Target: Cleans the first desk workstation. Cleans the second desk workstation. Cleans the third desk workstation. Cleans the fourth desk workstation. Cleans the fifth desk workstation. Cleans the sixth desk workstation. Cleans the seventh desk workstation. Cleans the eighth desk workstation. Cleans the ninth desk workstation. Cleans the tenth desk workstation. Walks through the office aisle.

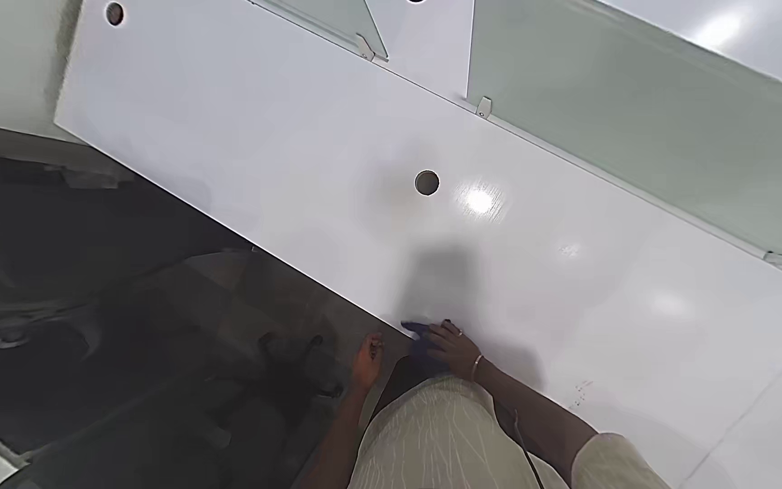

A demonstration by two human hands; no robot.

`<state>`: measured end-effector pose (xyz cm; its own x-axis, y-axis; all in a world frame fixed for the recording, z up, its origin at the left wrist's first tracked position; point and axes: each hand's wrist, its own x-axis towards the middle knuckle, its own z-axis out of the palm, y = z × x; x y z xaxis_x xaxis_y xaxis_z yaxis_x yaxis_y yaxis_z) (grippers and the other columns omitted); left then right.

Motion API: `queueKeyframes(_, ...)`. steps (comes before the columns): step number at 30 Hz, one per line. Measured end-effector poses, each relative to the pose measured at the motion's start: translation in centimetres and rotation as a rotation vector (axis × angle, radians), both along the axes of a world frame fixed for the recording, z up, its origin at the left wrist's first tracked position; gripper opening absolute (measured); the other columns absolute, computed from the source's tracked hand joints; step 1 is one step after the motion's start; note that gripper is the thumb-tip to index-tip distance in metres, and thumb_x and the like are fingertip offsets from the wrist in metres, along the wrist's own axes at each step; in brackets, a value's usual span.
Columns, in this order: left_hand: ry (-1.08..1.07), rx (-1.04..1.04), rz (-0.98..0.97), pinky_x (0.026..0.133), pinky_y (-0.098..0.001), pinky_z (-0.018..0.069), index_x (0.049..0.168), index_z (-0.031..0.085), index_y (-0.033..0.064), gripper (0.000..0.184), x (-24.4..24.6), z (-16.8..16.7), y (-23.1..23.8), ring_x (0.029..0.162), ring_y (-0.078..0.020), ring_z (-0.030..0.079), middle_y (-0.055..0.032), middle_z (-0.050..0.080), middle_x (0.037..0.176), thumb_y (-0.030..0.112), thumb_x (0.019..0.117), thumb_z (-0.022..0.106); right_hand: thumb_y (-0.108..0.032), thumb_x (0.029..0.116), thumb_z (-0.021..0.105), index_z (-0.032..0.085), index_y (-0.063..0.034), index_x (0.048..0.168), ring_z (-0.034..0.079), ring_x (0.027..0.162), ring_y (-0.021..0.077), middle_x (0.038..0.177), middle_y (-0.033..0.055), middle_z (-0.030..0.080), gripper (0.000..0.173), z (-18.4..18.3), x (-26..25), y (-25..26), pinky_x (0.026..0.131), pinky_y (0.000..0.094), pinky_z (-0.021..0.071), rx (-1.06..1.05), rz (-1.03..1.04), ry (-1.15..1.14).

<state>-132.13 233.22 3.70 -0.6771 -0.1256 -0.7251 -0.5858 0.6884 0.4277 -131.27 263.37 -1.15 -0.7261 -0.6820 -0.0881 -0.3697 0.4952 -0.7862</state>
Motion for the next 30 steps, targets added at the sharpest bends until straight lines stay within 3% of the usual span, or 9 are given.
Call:
queueKeyframes(2,-0.041,-0.005,-0.029,0.092,-0.0448,0.0562,0.138,0.054,0.0006,0.038,-0.1,0.1,-0.6,0.101,-0.0263,0.069,-0.0176,0.069,0.115,0.012,0.102,0.052,-0.005,0.0948,0.06,0.07,-0.0264,0.129,0.037,0.15,0.033,0.153,0.0078,0.054,0.042,-0.4,0.9,3.6,0.124,0.0608,0.0238,0.041,-0.039,-0.035)
queueKeyframes(7,-0.031,-0.004,-0.083,0.09,-0.0453,0.0563,0.137,0.054,0.0005,0.036,1.3,-1.1,-2.4,0.097,-0.0272,0.07,-0.0183,0.07,0.112,0.008,0.102,0.052,0.001,0.0842,0.058,0.072,-0.0148,0.126,0.047,0.139,0.0498,0.143,0.0249,0.058,0.047,-0.7,1.0,14.4,0.117,0.0688,0.0296,0.344,-0.942,0.143)
queueKeyframes(11,0.002,0.037,-0.1,0.09,-0.0455,0.0565,0.136,0.055,-0.0002,0.036,3.2,-1.6,-4.5,0.098,-0.0271,0.07,-0.0183,0.07,0.112,0.009,0.1018,0.051,-0.007,0.082,0.062,0.066,-0.0116,0.136,0.039,0.142,0.0534,0.15,0.0306,0.048,0.054,-0.7,0.9,8.0,0.12,0.0666,0.0256,0.489,-1.365,0.041)
queueKeyframes(14,-0.04,0.029,-0.18,0.09,-0.0484,0.0571,0.135,0.057,0.0012,0.034,4.6,-2.4,-6.5,0.098,-0.0284,0.07,-0.0183,0.07,0.112,0.011,0.1029,0.053,-0.005,0.079,0.069,0.069,-0.0213,0.133,0.042,0.144,0.0453,0.15,0.0209,0.053,0.057,0.7,1.1,-2.8,0.119,0.0666,0.0294,0.342,-1.139,-0.024)
queueKeyframes(18,-0.103,-0.017,-0.261,0.089,-0.0507,0.0563,0.132,0.06,0.0022,0.031,5.9,-3.9,-10.7,0.094,-0.0297,0.07,-0.0182,0.071,0.11,0.013,0.1036,0.053,0.001,0.0893,0.064,0.071,-0.031,0.128,0.042,0.147,0.0345,0.148,0.0051,0.059,0.051,-0.4,0.2,-10.3,0.123,0.061,0.0265,0.082,-0.596,0.138)
queueKeyframes(21,-0.108,-0.043,-0.166,0.086,-0.0501,0.0573,0.131,0.059,0.0003,0.029,6.3,-4.3,-12.6,0.091,-0.0296,0.071,-0.0193,0.071,0.107,0.01,0.1037,0.054,0.002,0.0925,0.06,0.071,-0.0283,0.129,0.041,0.148,0.0347,0.15,0.0071,0.057,0.049,-0.6,-3.6,-4.7,0.124,0.065,0.0207,0.1,-0.529,0.137)
queueKeyframes(25,-0.157,-0.088,-0.085,0.09,-0.0519,0.0559,0.132,0.059,-0.0008,0.03,7.0,-4.1,-13.4,0.097,-0.032,0.07,-0.021,0.071,0.11,0.011,0.1048,0.054,-0.001,0.0846,0.067,0.06,-0.0239,0.143,0.033,0.151,0.0395,0.157,0.0172,0.046,0.063,-0.7,-8.8,12.5,0.123,0.0677,0.0175,0.444,-1.021,0.046)
queueKeyframes(28,-0.166,-0.127,-0.04,0.09,-0.051,0.0563,0.132,0.058,-0.0021,0.03,7.6,-3.3,-12.5,0.097,-0.0315,0.07,-0.0216,0.07,0.112,0.011,0.105,0.054,-0.002,0.0827,0.07,0.053,-0.0203,0.149,0.03,0.151,0.0441,0.159,0.0221,0.04,0.071,-0.9,-6.2,23.0,0.121,0.0702,0.0196,0.562,-1.349,0.038)
queueKeyframes(30,-0.163,-0.132,-0.035,0.09,-0.0496,0.0563,0.132,0.058,-0.0021,0.03,7.8,-2.1,-11.6,0.097,-0.0304,0.07,-0.0214,0.069,0.113,0.011,0.105,0.054,-0.006,0.0849,0.068,0.056,-0.0184,0.146,0.03,0.151,0.0422,0.158,0.0225,0.042,0.064,-1.0,-0.8,24.1,0.124,0.0645,0.0187,0.582,-1.51,-0.045)
